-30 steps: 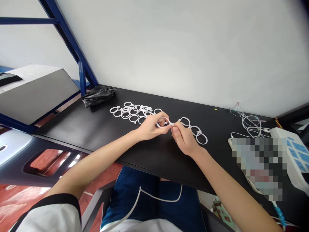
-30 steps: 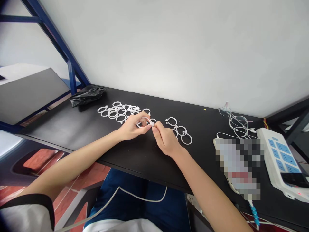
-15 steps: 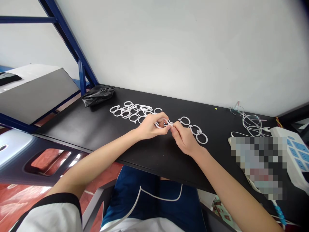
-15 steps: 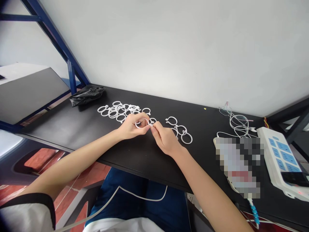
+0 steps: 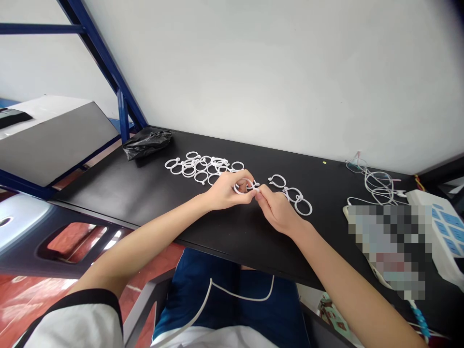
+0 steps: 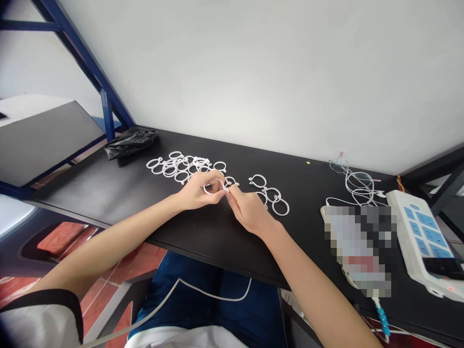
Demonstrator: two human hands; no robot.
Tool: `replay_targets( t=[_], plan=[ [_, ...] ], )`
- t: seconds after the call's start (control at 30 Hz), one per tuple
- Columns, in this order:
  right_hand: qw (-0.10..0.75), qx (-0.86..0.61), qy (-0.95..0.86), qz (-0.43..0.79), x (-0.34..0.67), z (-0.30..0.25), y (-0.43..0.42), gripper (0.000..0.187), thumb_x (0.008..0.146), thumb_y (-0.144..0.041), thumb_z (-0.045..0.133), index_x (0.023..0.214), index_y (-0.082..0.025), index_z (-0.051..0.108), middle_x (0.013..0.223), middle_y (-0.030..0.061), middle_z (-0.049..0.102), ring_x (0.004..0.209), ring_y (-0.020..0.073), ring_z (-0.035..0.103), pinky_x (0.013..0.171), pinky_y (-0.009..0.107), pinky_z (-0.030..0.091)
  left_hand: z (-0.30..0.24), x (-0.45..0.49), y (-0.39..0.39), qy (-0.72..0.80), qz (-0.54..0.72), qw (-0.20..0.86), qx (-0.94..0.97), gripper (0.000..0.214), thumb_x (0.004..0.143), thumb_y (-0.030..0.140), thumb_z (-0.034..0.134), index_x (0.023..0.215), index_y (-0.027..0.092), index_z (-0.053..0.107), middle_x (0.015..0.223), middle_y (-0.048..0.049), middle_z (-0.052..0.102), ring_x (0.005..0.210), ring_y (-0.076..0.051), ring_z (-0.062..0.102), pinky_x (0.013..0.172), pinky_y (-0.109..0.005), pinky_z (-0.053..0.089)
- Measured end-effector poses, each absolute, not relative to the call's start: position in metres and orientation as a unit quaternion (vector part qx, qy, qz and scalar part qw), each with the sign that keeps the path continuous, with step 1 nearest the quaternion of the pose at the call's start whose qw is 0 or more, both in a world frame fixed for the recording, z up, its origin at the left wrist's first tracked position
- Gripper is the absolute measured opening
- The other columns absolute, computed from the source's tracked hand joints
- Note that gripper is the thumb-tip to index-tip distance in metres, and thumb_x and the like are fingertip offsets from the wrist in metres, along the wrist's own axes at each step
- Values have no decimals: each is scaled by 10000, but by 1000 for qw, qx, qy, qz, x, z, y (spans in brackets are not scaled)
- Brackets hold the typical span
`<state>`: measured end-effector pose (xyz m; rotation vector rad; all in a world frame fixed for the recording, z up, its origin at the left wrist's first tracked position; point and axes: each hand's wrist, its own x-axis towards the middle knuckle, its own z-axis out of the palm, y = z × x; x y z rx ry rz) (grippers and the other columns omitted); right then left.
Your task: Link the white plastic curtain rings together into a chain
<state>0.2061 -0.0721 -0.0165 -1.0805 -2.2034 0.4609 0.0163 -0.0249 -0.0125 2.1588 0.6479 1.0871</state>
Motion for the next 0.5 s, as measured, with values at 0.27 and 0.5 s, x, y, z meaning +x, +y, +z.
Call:
replay_targets(
  t=[0.27, 0.5],
  plan=[
    [319, -411, -833, 187, 207, -16, -72, 232, 1014, -301, 336, 788, -251, 338, 563, -64, 371, 423, 118, 352, 464, 258, 252, -14, 16, -24, 241, 410, 306, 825, 145, 831, 305, 592, 863, 197, 500, 505, 116, 413, 499, -74, 379, 625, -212, 425],
    [325, -413, -831, 181, 207, -17, -72, 237, 1014, -293, 340, 781, -249, 337, 559, -65, 369, 418, 114, 347, 458, 258, 245, -14, 16, -23, 234, 413, 292, 830, 147, 842, 301, 600, 863, 192, 503, 516, 117, 391, 498, -65, 359, 595, -190, 400]
  ],
)
